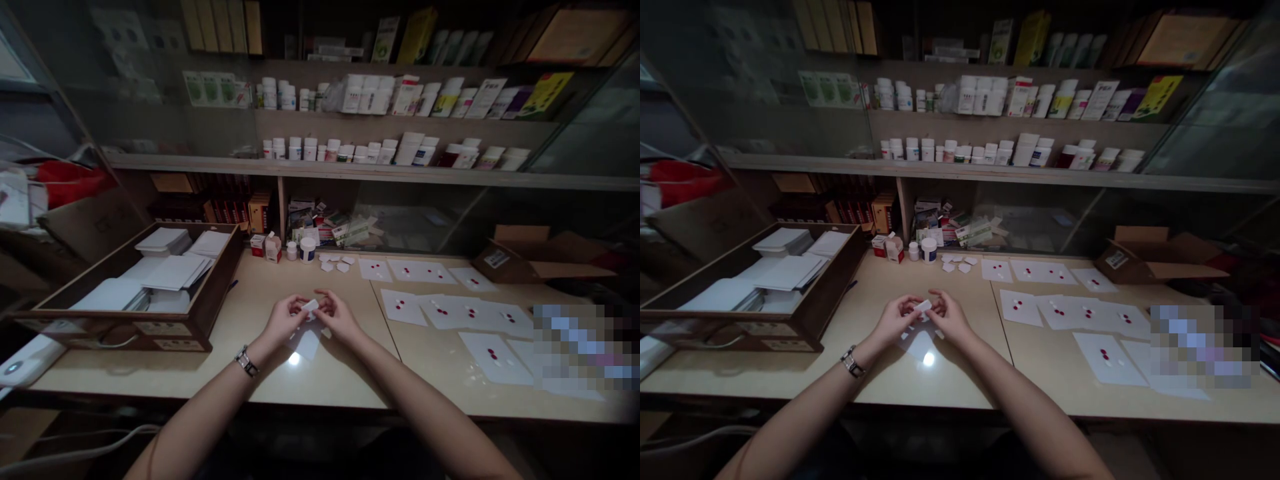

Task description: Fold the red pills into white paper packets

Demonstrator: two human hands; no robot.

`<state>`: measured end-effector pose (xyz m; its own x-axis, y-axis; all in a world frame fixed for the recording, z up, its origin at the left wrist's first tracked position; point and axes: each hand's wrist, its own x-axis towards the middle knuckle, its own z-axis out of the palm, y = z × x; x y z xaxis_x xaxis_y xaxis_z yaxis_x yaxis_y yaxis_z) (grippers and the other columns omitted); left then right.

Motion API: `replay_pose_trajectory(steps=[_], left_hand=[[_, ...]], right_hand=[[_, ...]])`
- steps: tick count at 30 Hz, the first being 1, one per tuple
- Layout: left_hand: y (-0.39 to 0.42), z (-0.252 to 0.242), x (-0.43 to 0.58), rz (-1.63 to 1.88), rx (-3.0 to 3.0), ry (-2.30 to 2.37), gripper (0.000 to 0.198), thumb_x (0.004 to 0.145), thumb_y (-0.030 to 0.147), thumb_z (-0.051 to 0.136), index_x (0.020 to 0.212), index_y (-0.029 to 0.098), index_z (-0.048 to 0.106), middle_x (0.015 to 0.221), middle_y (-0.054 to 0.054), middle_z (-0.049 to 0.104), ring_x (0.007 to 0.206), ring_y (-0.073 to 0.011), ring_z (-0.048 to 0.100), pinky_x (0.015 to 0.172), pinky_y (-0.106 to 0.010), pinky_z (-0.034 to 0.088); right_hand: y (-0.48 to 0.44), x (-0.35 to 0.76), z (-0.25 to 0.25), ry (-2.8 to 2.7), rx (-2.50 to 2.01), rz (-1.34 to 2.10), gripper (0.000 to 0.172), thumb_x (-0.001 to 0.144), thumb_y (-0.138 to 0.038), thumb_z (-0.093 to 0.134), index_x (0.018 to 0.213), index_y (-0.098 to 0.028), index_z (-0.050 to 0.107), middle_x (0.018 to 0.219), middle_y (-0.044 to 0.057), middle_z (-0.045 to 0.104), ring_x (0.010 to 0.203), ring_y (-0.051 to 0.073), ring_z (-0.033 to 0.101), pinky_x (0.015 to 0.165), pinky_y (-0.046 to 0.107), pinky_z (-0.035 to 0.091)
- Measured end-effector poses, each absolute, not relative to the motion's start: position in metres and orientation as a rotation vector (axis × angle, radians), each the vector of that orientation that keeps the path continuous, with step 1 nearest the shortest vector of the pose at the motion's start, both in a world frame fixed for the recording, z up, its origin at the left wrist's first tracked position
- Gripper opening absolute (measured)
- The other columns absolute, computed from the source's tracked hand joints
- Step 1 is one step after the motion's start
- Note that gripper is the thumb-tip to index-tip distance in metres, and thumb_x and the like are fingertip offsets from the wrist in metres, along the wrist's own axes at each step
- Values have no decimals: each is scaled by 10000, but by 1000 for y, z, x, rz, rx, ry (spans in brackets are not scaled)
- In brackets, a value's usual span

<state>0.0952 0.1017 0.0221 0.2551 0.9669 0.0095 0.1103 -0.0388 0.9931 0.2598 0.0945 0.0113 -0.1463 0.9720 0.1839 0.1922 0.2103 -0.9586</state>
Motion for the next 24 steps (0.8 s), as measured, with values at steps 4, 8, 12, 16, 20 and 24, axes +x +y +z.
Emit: replay_pose_trajectory(steps=[4, 8, 12, 16, 20, 24], left_hand=[[105, 19, 95, 865, 1354, 1090, 275, 640, 291, 705, 807, 99, 599, 644, -26, 610, 529, -108, 542, 473, -202, 411], [106, 18, 94, 805, 1349, 1089, 274, 607, 290, 716, 762, 90, 615, 592, -14, 591, 488, -95, 501, 454, -199, 367], [107, 23, 92, 732, 1380, 1102, 298, 603, 310, 700, 775, 75, 641, 584, -10, 581, 473, -95, 481, 428, -200, 326], [105, 24, 90, 719, 1384, 1092, 267, 623, 302, 669, 773, 88, 619, 567, 6, 559, 454, -86, 464, 420, -192, 312], [102, 13, 88, 704, 1475, 1123, 186, 622, 241, 652, 738, 113, 584, 523, 32, 522, 447, -86, 460, 450, -197, 329], [105, -1, 85, 624, 1669, 1245, 138, 575, 175, 662, 680, 121, 591, 547, 27, 535, 495, -104, 476, 481, -208, 333]], right_hand=[[100, 263, 8, -1460, -1210, 1249, 272, 672, -406, 676, 654, -161, 558, 583, -6, 556, 519, 116, 510, 487, 224, 405], [100, 264, 9, -1428, -1286, 1355, 272, 648, -398, 678, 618, -158, 554, 498, -34, 499, 420, 89, 436, 416, 210, 328], [97, 262, 11, -1436, -1208, 1273, 260, 645, -382, 691, 689, -153, 575, 563, -14, 549, 492, 100, 487, 474, 213, 361], [93, 261, 18, -1420, -1212, 1243, 262, 685, -395, 670, 728, -159, 566, 573, -10, 565, 504, 112, 510, 482, 216, 370], [86, 259, 20, -1496, -1344, 1323, 140, 709, -272, 624, 672, -163, 546, 483, -32, 527, 445, 112, 491, 453, 212, 354], [82, 252, 12, -1639, -1507, 1144, 33, 694, -122, 580, 711, -149, 573, 528, -26, 552, 493, 113, 510, 478, 201, 353]])
